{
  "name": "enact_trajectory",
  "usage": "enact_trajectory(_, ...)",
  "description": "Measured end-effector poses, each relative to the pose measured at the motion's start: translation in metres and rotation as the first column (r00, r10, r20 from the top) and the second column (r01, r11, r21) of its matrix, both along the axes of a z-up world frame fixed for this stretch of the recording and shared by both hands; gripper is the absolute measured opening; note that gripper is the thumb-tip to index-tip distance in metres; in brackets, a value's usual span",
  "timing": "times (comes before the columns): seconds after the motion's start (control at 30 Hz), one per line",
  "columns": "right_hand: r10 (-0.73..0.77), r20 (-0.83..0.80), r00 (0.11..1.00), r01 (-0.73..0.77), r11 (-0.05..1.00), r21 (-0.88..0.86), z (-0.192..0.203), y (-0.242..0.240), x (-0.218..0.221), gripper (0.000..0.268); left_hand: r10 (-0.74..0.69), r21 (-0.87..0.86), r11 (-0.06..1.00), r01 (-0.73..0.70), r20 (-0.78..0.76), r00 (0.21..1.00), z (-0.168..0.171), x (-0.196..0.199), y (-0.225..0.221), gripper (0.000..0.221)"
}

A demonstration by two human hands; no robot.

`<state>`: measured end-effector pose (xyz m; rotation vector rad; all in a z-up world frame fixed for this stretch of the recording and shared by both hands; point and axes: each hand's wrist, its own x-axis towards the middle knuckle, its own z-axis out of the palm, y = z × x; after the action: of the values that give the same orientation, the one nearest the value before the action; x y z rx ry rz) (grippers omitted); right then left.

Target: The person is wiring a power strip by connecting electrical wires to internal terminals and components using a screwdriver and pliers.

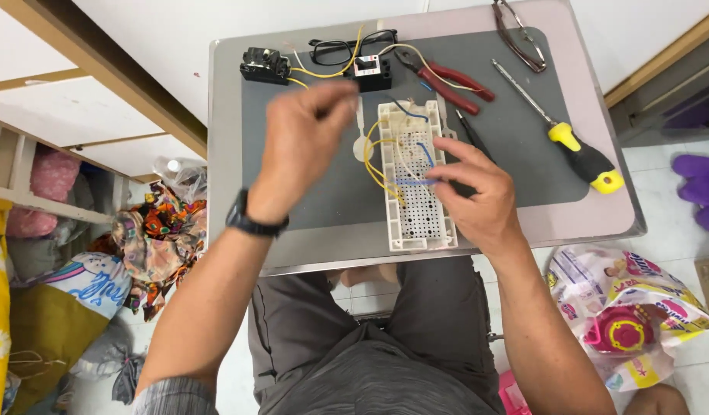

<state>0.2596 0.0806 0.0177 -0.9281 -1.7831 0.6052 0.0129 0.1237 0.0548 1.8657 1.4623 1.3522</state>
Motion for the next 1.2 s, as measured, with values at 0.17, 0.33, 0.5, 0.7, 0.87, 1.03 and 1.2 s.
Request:
enact_trajectory(0.17, -0.082, -0.202, 0.976, 0.047, 0.984, -0.17, -0.015, -0.001, -0.004, 0.013, 0.152, -0.207, 0.975, -0.078, 0.369, 0.917, 0.004, 0.002, 0.046, 0.025)
enact_trajectory(0.33, -0.135, -0.26, 0.956, 0.083, 0.977, -0.199, -0.023, 0.0, -0.001, 0.02, 0.187, -0.364, 0.917, 0.165, 0.755, 0.629, -0.003, 0.011, 0.05, 0.068)
enact_trajectory(0.5, -0.179, -0.224, 0.958, 0.119, 0.959, -0.257, -0.023, 0.003, -0.003, 0.013, -0.322, -0.154, 0.894, 0.421, 0.432, 0.842, -0.021, 0.04, 0.034, 0.068)
enact_trajectory(0.7, -0.007, 0.035, 0.999, 0.006, 0.999, 0.043, -0.021, -0.001, -0.002, 0.018, -0.003, -0.179, 0.982, -0.06, -0.335, 0.942, -0.017, 0.052, 0.037, 0.04)
enact_trajectory(0.87, 0.044, 0.267, 0.963, -0.041, 0.999, -0.014, -0.007, 0.004, -0.003, 0.021, -0.083, -0.335, 0.942, -0.012, -0.267, 0.96, -0.007, 0.05, 0.038, 0.046)
enact_trajectory(1.03, 0.116, 0.362, 0.925, -0.159, 0.983, 0.091, 0.005, 0.009, -0.007, 0.008, -0.106, -0.511, 0.857, 0.061, -0.059, 0.993, 0.014, 0.044, 0.027, 0.038)
enact_trajectory(1.2, 0.142, 0.069, 0.987, -0.151, 0.977, 0.148, -0.027, 0.017, -0.008, 0.021, -0.137, -0.518, 0.838, 0.174, 0.11, 0.984, -0.005, 0.027, 0.029, 0.038)
